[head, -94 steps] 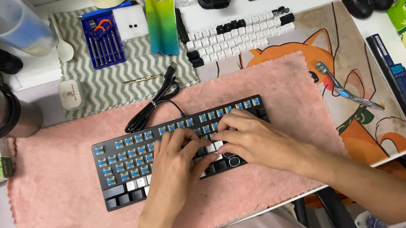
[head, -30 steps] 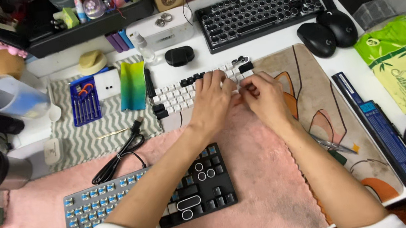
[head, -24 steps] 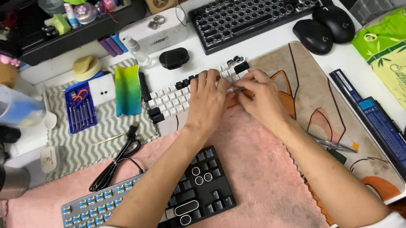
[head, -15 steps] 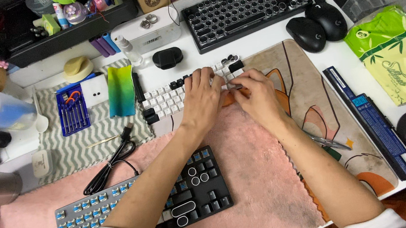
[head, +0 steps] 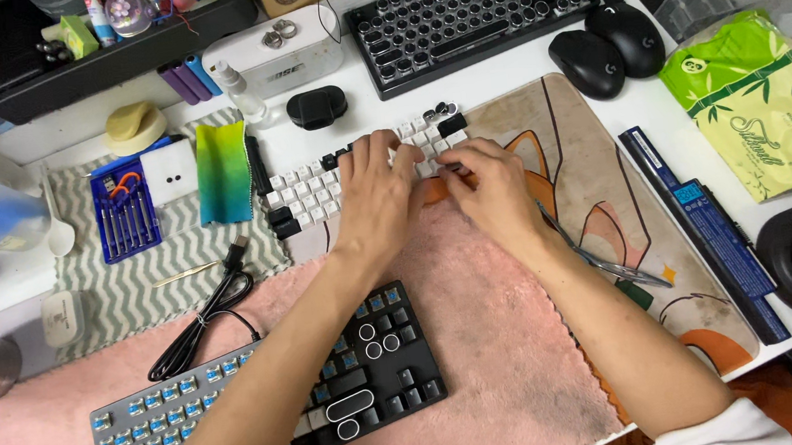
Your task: The person assembles a mechanical keyboard by placing white keycaps onto blue switches on a black keyboard base. They repeatedly pick up keycaps from a tray and press them into place across the keyboard surface.
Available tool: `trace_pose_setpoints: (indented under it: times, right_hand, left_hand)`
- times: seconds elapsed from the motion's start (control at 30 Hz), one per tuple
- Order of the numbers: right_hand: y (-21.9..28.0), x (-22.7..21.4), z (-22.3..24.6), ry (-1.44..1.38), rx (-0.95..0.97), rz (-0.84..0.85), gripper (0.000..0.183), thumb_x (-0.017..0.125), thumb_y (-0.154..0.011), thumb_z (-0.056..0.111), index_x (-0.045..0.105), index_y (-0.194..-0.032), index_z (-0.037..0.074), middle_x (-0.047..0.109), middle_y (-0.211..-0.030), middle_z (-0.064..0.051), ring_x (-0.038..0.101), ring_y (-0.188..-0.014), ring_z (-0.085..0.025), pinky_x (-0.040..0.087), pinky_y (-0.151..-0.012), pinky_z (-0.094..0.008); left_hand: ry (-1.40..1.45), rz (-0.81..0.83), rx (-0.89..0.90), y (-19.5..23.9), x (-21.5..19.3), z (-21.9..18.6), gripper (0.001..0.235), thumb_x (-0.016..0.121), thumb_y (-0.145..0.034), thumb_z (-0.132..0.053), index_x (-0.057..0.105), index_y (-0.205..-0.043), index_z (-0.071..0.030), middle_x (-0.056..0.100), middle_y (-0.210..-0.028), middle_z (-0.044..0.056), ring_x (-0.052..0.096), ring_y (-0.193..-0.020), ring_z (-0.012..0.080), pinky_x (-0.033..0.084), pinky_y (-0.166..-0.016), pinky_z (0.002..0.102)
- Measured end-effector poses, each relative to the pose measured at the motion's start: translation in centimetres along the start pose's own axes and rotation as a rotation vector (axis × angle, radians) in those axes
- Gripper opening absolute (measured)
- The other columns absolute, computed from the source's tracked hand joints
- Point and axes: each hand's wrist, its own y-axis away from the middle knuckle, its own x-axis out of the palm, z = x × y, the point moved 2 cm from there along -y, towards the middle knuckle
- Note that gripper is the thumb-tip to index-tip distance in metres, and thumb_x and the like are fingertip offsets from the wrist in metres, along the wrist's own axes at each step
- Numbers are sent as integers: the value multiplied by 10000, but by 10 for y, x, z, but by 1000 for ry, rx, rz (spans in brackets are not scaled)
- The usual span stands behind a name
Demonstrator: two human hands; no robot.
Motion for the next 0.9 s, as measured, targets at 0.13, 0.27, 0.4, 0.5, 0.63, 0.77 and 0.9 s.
trace_pose_setpoints:
  times: [0.13,0.27,0.4,0.5,0.63,0.77,0.9]
  right_hand:
    - [-1,-1,-1,-32,-42,-13,250,786,-809,-11,786,-1029,108,716,-914,-97,700,-793,-285,599,-688,-390]
    - [1,-3,5,-52,-68,-22,246,798,-816,-20,790,-1022,115,738,-927,-93,704,-787,-293,599,-701,-384]
    - [-3,-4,-5,-50,-101,10,220,801,-849,-8,788,-1030,117,736,-947,-87,704,-806,-297,588,-709,-380]
    - [-1,-8,-4,-12,-125,31,198,800,-856,-27,783,-1016,87,733,-972,-115,725,-897,-353,582,-779,-423]
    - [6,-22,47,87,-155,104,171,810,-902,33,783,-1050,114,722,-1034,-94,715,-980,-339,570,-847,-426]
    - [34,-28,154,-95,-141,633,48,732,-912,238,775,-931,229,743,-1089,88,649,-1141,-166,393,-1163,-533]
    - [70,-11,184,-171,-430,773,273,738,-936,217,752,-1159,60,643,-1076,-53,602,-974,-183,551,-899,-305]
  left_hand:
    - [135,141,-92,15,-61,-4,286,799,-850,-137,664,-1102,-125,543,-1149,104,509,-1135,308,404,-914,406]
    - [239,47,-90,54,-101,13,319,808,-861,-227,653,-1126,-143,544,-1147,90,559,-1093,352,441,-831,430]
    - [298,10,-195,99,-140,26,274,786,-898,-258,670,-1123,-154,584,-1115,103,604,-1045,387,473,-830,461]
    - [299,-7,-294,137,-158,29,226,772,-910,-205,671,-1110,-173,609,-1126,88,629,-1041,367,498,-866,455]
    - [372,89,-295,181,-168,23,234,790,-878,-284,701,-1079,-206,658,-1159,56,658,-1098,330,502,-890,446]
    - [419,138,-175,204,-174,-1,476,770,-902,-381,647,-1263,-97,589,-1439,135,524,-1400,381,436,-1023,550]
    - [426,143,-185,214,-158,-3,561,766,-905,-408,592,-1345,-107,514,-1534,151,425,-1488,373,376,-1108,489]
